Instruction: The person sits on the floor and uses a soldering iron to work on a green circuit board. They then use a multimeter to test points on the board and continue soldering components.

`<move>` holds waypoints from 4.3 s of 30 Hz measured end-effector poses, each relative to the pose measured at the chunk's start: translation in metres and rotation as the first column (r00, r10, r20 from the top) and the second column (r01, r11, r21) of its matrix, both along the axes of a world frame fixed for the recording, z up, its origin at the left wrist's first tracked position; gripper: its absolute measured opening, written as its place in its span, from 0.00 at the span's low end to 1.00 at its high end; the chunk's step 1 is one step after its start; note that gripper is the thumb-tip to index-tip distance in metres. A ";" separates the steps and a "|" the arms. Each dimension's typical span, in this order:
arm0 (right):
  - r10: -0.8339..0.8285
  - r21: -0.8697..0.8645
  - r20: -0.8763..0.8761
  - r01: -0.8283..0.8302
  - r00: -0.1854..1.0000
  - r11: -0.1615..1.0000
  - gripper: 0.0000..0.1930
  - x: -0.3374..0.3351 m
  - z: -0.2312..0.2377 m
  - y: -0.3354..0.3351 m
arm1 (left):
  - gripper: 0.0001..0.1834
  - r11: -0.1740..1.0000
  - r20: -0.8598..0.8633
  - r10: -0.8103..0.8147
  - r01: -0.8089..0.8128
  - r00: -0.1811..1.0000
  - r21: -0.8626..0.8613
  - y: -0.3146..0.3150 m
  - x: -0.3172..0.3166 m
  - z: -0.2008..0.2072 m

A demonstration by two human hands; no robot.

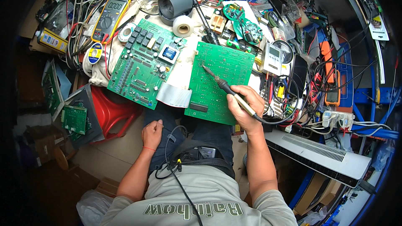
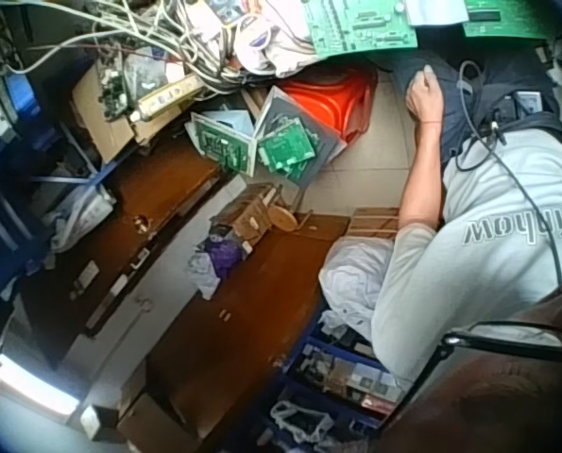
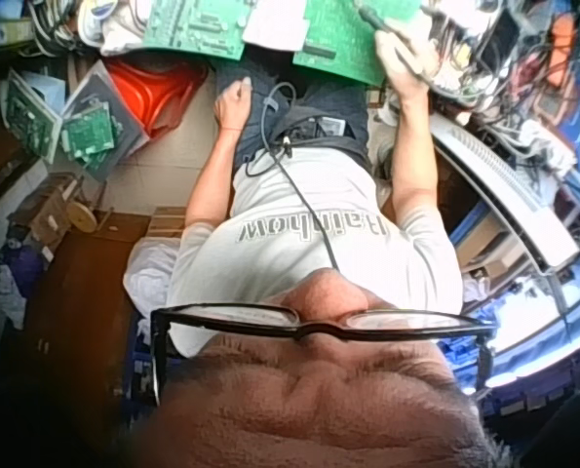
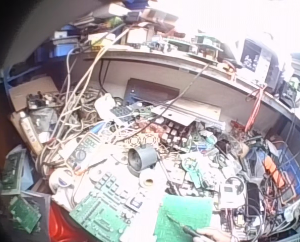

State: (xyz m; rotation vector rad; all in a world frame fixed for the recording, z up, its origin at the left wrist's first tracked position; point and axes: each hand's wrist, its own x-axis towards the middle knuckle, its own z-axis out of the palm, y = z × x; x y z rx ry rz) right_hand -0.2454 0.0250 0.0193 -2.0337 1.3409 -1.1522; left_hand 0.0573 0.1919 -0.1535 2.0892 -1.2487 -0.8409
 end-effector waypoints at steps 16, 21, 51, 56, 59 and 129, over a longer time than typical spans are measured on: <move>0.035 -0.052 0.021 -0.034 0.999 0.998 0.14 -0.001 -0.002 -0.001 | 0.22 1.000 0.008 -0.007 0.007 1.000 0.021 -0.001 0.001 0.002; 0.056 -0.021 0.044 -0.055 0.997 0.998 0.14 -0.003 -0.001 -0.001 | 0.23 1.000 -0.006 -0.003 0.003 1.000 0.006 0.000 0.000 0.002; 0.068 -0.050 0.030 -0.067 0.997 0.997 0.13 -0.004 -0.003 -0.001 | 0.23 1.000 -0.011 -0.005 0.004 1.000 -0.013 0.001 0.000 0.002; 0.057 -0.054 0.038 -0.055 0.998 0.997 0.13 -0.004 -0.003 -0.001 | 0.23 1.000 0.003 -0.013 0.013 1.000 0.009 0.001 0.001 0.002; 0.046 -0.032 0.044 -0.045 0.998 0.999 0.13 -0.003 -0.002 -0.001 | 0.23 1.000 0.002 -0.010 0.010 1.000 0.010 0.001 0.001 0.002; -0.070 0.155 0.365 0.014 0.928 0.988 0.12 -0.019 0.003 0.006 | 0.22 1.000 -0.013 -0.007 0.007 1.000 -0.017 0.004 0.001 -0.003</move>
